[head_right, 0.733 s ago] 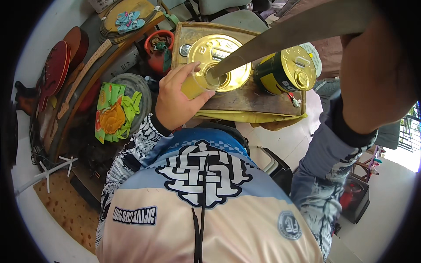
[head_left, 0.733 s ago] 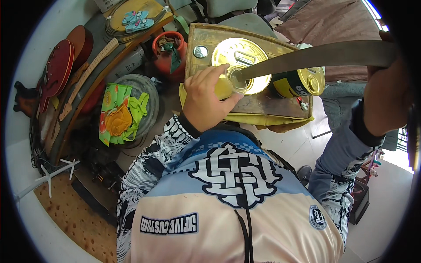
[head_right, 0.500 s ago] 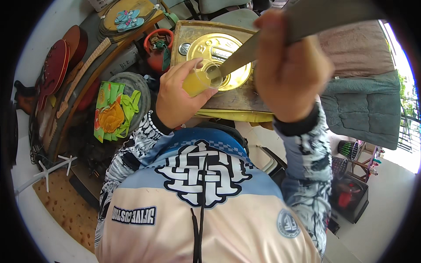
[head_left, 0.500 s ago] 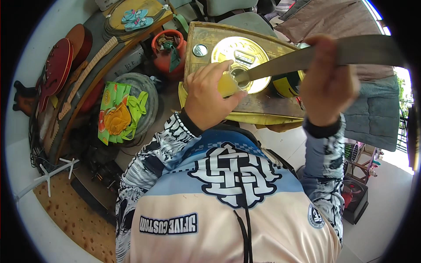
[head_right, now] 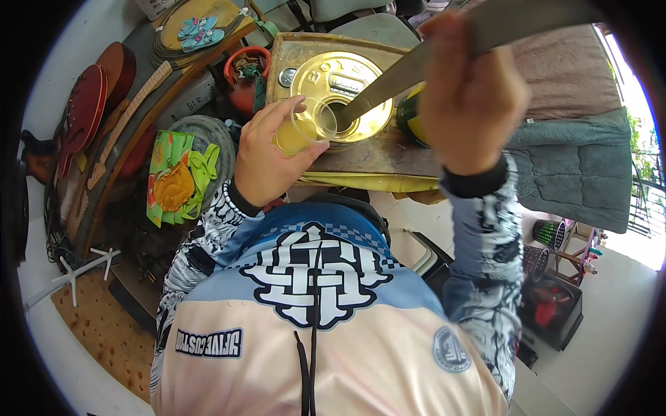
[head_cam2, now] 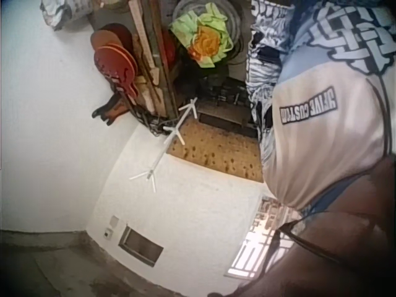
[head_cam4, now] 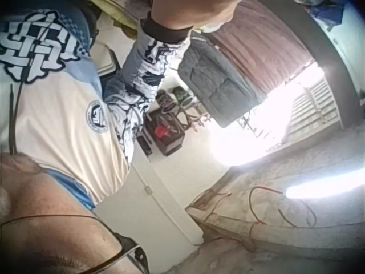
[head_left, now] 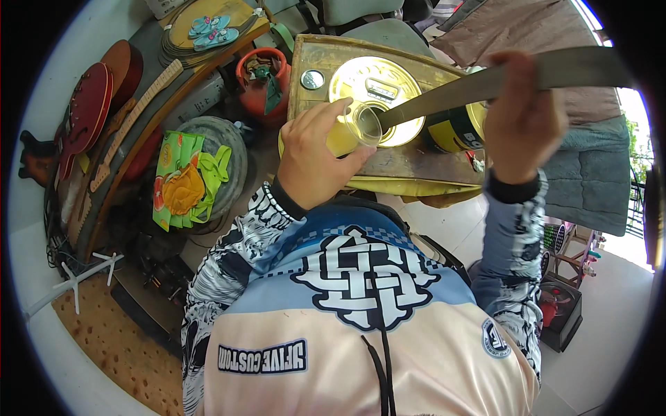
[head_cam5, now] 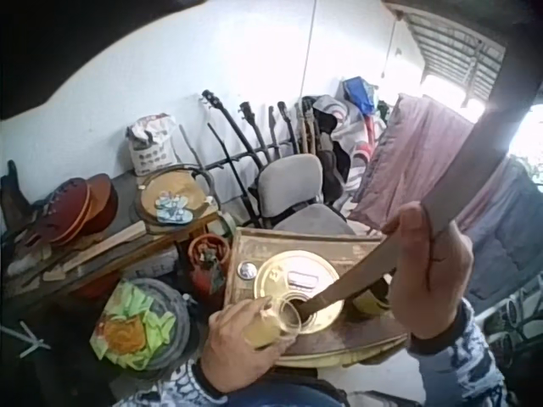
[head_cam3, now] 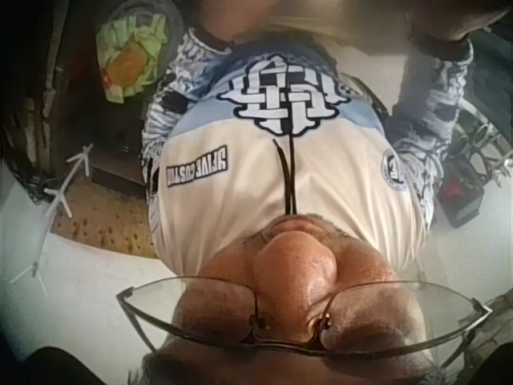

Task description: The person is using a metal tool to stir a liquid inside a gold-colored metal container and then uses the tool to apply the liquid to the inside of the container lid.

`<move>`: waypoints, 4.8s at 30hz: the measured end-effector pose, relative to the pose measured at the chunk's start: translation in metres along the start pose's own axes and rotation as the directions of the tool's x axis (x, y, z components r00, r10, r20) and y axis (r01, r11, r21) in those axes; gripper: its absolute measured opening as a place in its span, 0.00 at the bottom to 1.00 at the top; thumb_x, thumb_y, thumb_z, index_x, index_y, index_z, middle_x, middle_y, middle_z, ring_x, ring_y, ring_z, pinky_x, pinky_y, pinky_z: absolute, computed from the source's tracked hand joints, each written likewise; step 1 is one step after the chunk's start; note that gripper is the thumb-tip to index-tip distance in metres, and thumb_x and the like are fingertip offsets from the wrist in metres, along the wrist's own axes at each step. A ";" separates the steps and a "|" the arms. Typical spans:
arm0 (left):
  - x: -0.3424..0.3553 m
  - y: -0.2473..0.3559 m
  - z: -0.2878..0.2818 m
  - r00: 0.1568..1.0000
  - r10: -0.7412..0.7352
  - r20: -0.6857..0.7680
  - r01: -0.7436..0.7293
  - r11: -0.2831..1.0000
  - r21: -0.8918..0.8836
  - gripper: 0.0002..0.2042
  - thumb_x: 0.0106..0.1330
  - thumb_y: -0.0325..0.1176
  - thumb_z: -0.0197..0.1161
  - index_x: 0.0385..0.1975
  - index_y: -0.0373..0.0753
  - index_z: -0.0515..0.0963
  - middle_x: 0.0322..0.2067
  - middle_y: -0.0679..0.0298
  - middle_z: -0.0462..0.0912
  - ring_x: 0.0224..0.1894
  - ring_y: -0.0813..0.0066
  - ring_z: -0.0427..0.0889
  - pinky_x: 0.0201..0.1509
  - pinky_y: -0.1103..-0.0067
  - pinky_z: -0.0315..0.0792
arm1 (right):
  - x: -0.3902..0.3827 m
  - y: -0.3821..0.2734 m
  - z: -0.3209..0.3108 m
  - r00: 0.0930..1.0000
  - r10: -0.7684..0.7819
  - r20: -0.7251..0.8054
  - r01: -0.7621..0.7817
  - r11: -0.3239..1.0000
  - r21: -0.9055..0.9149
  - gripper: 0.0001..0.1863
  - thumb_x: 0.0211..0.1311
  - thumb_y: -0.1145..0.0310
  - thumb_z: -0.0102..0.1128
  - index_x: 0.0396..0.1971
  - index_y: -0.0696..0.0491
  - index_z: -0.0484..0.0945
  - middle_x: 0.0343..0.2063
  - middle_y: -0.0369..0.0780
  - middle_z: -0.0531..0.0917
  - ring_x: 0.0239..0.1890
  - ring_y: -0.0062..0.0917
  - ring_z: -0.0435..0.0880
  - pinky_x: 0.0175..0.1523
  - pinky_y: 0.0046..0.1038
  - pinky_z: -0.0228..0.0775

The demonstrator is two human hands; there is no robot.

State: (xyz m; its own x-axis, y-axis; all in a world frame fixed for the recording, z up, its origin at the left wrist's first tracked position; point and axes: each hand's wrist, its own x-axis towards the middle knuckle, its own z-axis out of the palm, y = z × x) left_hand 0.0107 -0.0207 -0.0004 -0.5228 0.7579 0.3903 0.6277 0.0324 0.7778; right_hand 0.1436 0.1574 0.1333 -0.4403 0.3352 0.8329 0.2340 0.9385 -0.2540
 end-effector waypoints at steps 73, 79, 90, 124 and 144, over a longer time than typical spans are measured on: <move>0.007 0.015 0.010 1.000 0.030 0.000 -0.030 0.999 0.038 0.30 0.49 0.38 0.80 0.54 0.38 0.80 0.49 0.54 0.85 0.53 0.53 0.83 0.60 0.63 0.70 | -0.026 -0.032 0.005 1.000 0.014 -0.007 -0.015 0.996 -0.093 0.18 0.79 0.60 0.54 0.35 0.56 0.86 0.21 0.37 0.84 0.20 0.18 0.82 0.24 0.23 0.71; 0.006 0.013 0.009 0.998 0.043 -0.035 -0.042 0.999 0.034 0.29 0.47 0.36 0.81 0.52 0.37 0.80 0.48 0.55 0.86 0.50 0.54 0.84 0.57 0.63 0.73 | -0.077 0.009 0.041 0.994 -0.018 0.108 0.013 0.999 0.045 0.06 0.72 0.71 0.63 0.35 0.58 0.81 0.21 0.42 0.85 0.16 0.34 0.81 0.22 0.32 0.71; -0.001 0.004 0.008 0.999 0.045 -0.004 -0.045 0.998 0.047 0.29 0.49 0.37 0.80 0.53 0.36 0.80 0.48 0.56 0.86 0.50 0.55 0.84 0.56 0.64 0.73 | 0.016 -0.017 -0.035 0.981 0.161 -0.109 -0.174 0.978 -0.118 0.18 0.78 0.57 0.56 0.35 0.54 0.87 0.26 0.34 0.87 0.22 0.16 0.83 0.26 0.20 0.72; -0.001 0.007 0.009 0.998 0.054 -0.020 -0.053 0.996 0.075 0.29 0.50 0.38 0.80 0.54 0.37 0.80 0.48 0.56 0.86 0.51 0.55 0.84 0.59 0.62 0.71 | 0.024 -0.027 -0.038 0.961 0.200 -0.191 -0.194 0.980 0.049 0.19 0.78 0.58 0.56 0.34 0.58 0.87 0.27 0.36 0.88 0.23 0.16 0.83 0.25 0.18 0.71; 0.000 0.001 0.009 0.998 0.034 -0.049 -0.031 0.998 0.062 0.29 0.48 0.36 0.80 0.53 0.37 0.80 0.47 0.56 0.86 0.50 0.56 0.85 0.57 0.64 0.74 | -0.066 0.010 0.032 0.994 0.048 0.096 -0.048 0.999 -0.010 0.07 0.74 0.70 0.60 0.35 0.56 0.81 0.21 0.41 0.83 0.18 0.30 0.82 0.24 0.30 0.72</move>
State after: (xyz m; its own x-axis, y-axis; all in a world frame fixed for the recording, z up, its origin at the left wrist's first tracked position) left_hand 0.0165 -0.0150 -0.0041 -0.5286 0.7259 0.4401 0.6782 0.0493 0.7332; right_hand 0.1466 0.1471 0.0604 -0.5095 0.3866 0.7687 0.2634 0.9206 -0.2884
